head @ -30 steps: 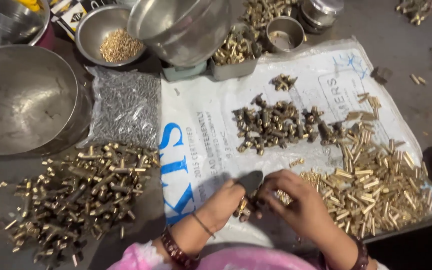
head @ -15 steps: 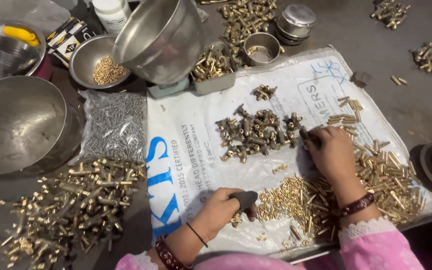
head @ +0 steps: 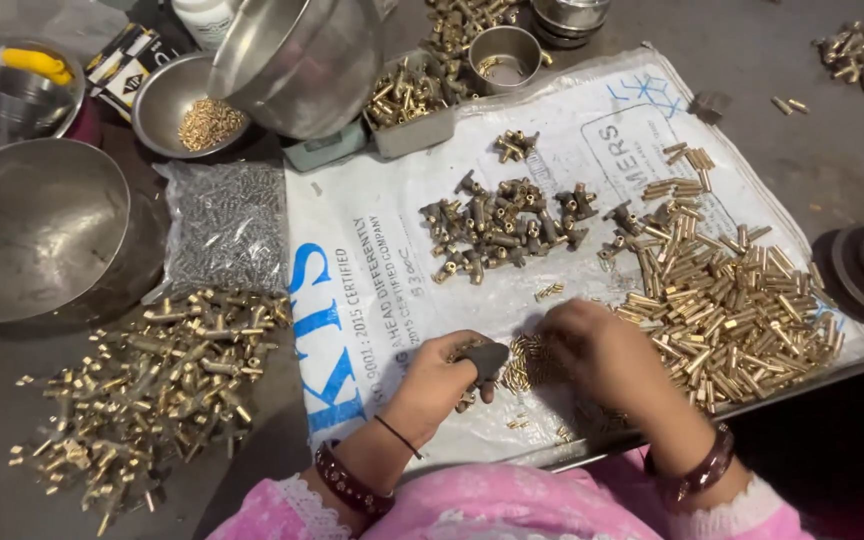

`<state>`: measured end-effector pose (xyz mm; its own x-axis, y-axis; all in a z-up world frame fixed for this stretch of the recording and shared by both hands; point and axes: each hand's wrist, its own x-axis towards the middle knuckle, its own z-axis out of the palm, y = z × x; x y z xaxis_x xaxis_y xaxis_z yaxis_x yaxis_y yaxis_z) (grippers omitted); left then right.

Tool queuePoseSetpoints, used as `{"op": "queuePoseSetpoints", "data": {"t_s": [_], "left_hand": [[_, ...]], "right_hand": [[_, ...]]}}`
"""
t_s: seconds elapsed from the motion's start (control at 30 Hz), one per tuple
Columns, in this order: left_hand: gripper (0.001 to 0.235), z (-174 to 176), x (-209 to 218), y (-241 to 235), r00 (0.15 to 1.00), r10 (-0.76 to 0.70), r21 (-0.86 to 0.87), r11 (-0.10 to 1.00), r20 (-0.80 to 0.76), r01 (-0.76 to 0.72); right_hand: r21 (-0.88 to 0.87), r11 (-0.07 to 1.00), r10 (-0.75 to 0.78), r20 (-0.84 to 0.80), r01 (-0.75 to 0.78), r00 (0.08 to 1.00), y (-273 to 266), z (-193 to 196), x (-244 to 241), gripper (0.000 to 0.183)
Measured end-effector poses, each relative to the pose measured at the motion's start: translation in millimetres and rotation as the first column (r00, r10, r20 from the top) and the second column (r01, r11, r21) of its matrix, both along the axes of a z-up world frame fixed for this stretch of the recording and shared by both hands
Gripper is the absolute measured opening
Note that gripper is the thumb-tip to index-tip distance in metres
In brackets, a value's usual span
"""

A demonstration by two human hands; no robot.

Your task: Assembling small metal pins into brass valve bodies at a workbench.

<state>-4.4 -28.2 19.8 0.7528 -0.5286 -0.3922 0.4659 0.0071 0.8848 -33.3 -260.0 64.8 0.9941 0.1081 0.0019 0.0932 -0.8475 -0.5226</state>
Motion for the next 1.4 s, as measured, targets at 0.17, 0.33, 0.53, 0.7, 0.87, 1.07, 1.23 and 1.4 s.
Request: {"op": "queuePoseSetpoints", "data": {"t_s": [0.17,0.33,0.53,0.7,0.87,1.07,1.23,1.4], "left_hand": [[0.028,-32.6,3.2,-4.9,0.996,0.087,0.074,0.993,-0.008,-0.086],[0.032,-22.8,10.8,3.2,0.993,-0.05,0.063,0.997,0.111,0.043],[0.039,-29.8,18.4,11.2,0.994,-0.1,0.017,0.995,0.032,0.1],[0.043,-29.4,14.3,7.5,0.978,-0.189,0.202,0.965,0.089,0.168],[0.037,-44.3,-0.9,6.9,0.932,-0.188,0.27,0.957,0.309,0.104],[0.039,-37.9,-11.0,-2.8,0.941,-0.162,0.165,0.979,0.296,0.117],[0.032,-15.6,-1.9,-2.7,0.994,-0.037,-0.012,0.999,0.099,0.038],[0.031,-21.7,4.4,1.7,0.999,-0.009,0.029,1.0,0.033,0.008]], "right_hand": [[-0.199,0.979,-0.035,0.024,0.039,0.999,24.8,-16.1,-6.6,0.024],[-0.279,0.959,-0.044,0.005,0.044,0.999,45.0,-12.3,2.3,0.02],[-0.042,0.992,-0.123,-0.06,0.121,0.991,37.1,-7.0,15.5,0.019],[0.554,0.831,-0.012,-0.076,0.052,0.997,44.2,-17.1,1.1,0.018],[0.456,0.885,0.027,0.155,-0.096,0.988,45.1,-15.4,-9.2,0.016],[0.38,0.921,0.011,0.186,-0.083,0.982,10.0,-17.7,-15.9,0.012],[0.082,0.97,-0.243,0.263,0.23,0.934,-43.8,-11.5,-5.0,0.017],[-0.28,0.939,-0.138,0.231,0.201,0.963,-48.9,-24.5,-1.7,0.024]]}}
